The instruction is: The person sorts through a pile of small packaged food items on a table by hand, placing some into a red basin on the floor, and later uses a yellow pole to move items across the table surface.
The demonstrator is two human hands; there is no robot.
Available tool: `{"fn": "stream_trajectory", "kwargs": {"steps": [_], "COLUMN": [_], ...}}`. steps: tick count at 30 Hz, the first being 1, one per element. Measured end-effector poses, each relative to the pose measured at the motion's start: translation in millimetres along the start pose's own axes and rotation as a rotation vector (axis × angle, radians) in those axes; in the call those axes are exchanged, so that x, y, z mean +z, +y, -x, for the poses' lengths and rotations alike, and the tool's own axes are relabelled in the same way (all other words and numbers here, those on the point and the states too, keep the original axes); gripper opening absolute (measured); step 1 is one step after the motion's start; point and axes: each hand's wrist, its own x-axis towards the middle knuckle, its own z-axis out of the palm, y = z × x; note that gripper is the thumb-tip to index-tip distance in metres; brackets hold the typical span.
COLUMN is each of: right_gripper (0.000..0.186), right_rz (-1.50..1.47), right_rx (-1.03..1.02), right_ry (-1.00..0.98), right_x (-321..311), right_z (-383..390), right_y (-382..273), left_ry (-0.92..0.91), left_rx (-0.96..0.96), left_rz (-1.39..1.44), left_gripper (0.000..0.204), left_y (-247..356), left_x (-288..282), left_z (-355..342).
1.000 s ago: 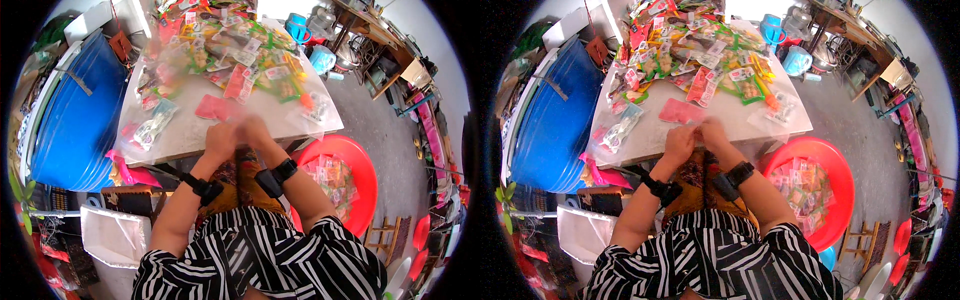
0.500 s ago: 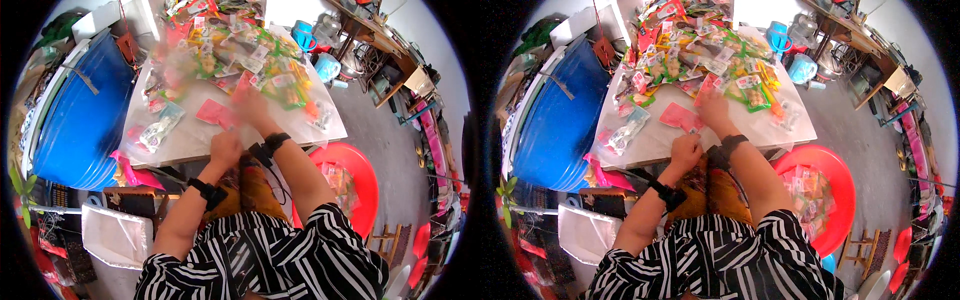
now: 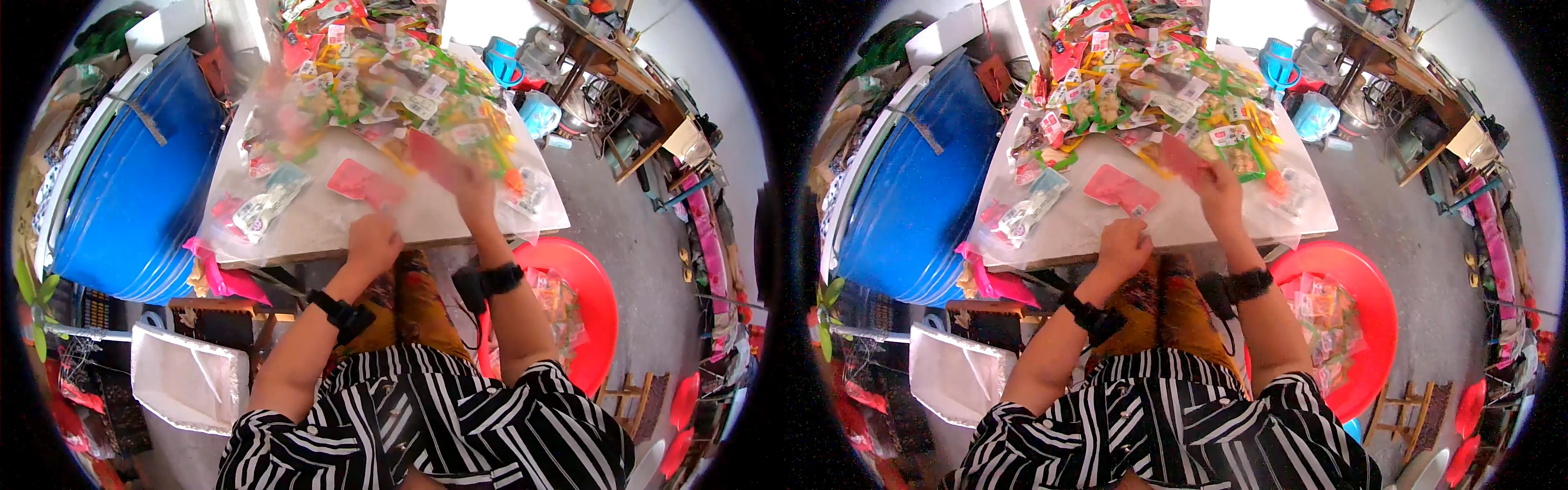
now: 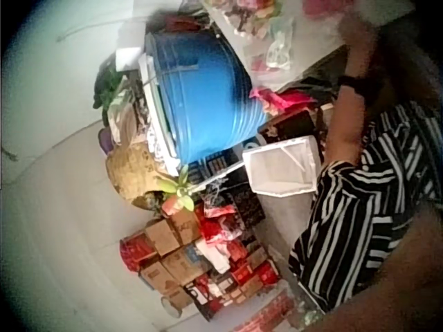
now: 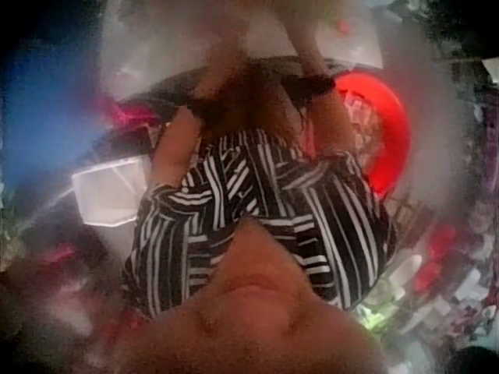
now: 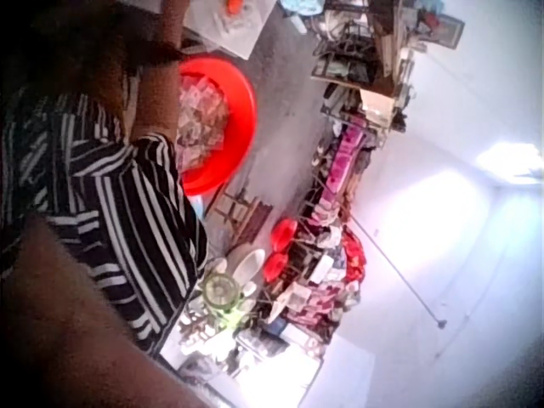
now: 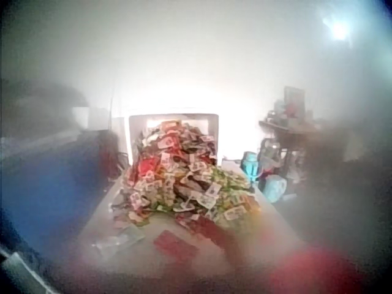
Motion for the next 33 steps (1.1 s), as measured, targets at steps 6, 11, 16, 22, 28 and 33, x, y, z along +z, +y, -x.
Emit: {"fn": "stream_trajectory", "kwargs": {"steps": [6, 11, 16, 22, 28, 33], "right_gripper": [0.010, 0.020, 0.019, 0.013, 0.008, 0.009], "right_rz": [-1.183, -1.331, -1.368, -1.299, -1.351, -1.262], "right_rx": [0.586, 0.744, 0.687, 0.698, 0.759, 0.779], "right_ry": [0.119, 0.083, 0.039, -0.058, -0.130, -0.249], "right_x": [-26.0, -26.0, -26.0, -25.9, -14.9, 16.7], "right_z": [62.0, 96.5, 99.5, 96.8, 87.7, 75.6], "right_y": [1.6, 9.8, -0.4, 3.1, -2.4, 15.5], "left_ry": [-0.256, -0.135, -0.067, -0.081, -0.193, -0.214], "left_rx": [-0.272, -0.306, -0.328, -0.322, -0.306, -0.170], "left_rz": [-0.098, 0.068, 0.130, 0.079, -0.076, -0.125], "left_gripper": [0.012, 0.014, 0.013, 0.014, 0.013, 0.014], "left_y": [3.1, 5.2, 7.6, 9.0, 24.8, 35.5], "left_x": [-6.8, -2.2, -1.5, 0.9, -4.7, -9.0], "left_z": [11.2, 8.3, 5.4, 3.7, -4.9, -4.2]}}
